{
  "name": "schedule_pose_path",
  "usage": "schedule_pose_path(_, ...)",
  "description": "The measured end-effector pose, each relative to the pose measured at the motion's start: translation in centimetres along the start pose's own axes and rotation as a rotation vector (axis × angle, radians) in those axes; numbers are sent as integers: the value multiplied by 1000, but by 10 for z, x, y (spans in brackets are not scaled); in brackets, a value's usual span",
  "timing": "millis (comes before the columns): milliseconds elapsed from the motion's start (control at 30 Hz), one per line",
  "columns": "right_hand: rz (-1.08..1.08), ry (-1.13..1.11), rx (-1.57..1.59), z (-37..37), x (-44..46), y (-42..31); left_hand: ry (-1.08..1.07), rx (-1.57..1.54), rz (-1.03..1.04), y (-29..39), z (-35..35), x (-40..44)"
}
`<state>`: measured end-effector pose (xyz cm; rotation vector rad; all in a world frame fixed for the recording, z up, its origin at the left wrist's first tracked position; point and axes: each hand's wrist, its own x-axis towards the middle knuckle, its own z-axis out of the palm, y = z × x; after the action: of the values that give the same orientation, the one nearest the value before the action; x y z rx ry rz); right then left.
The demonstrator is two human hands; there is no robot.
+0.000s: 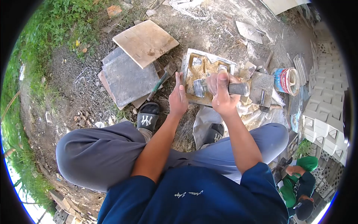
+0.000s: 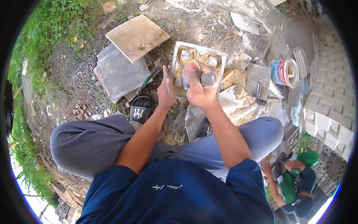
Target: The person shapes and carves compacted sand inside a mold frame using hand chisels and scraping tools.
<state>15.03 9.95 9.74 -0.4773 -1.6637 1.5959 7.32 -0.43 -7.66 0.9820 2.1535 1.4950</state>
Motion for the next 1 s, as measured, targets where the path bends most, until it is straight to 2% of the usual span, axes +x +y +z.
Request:
schedule_pose_path(67, -67, -21, 134, 3, 2, -16, -11, -5, -13, 8, -5, 1)
schedule_pose_path(133, -18, -18, 190, 7, -7, -18, -36, -7, -51, 9, -10, -7)
schedule_pose_path(200, -19, 10, 10, 4, -10, 16, -47, 17, -96, 5, -5, -3)
schedule_pose_path(267, 15, 58, 68, 6, 1, 12, -29, 30, -117, 10, -5, 4)
schedule_pose_path(333, 32, 63, 269, -4, 5, 8, -38, 53, -158, 14, -7, -2)
schedule_pose_path(400, 14, 128, 328, -19, 8, 2, -77, 119, -234, 20, -6, 1)
schedule_pose_path(500, 70, 387, 411, -34, 9, -4, -17, 177, -143, 19, 0, -1)
schedule_pose_path(567, 55, 406, 403, -45, 5, 4, 14, 196, -95, 16, 1, 2)
schedule_pose_path(633, 37, 434, 393, -51, 1, 10, -41, 106, -313, 10, 1, 5)
schedule_pose_path(767, 87, 578, 388, -55, 7, 5, 113, 124, -150, 12, 12, -2)
schedule_pose_path(867, 69, 652, 302, -57, 10, -5, 86, 118, -251, 12, 14, -2)
schedule_pose_path(933, 42, 821, 343, -60, 12, -12, 42, 189, -313, 7, 15, 1)
schedule_pose_path(1000, 26, 816, 327, -63, 9, -8, 63, 88, -313, -2, 15, 0)
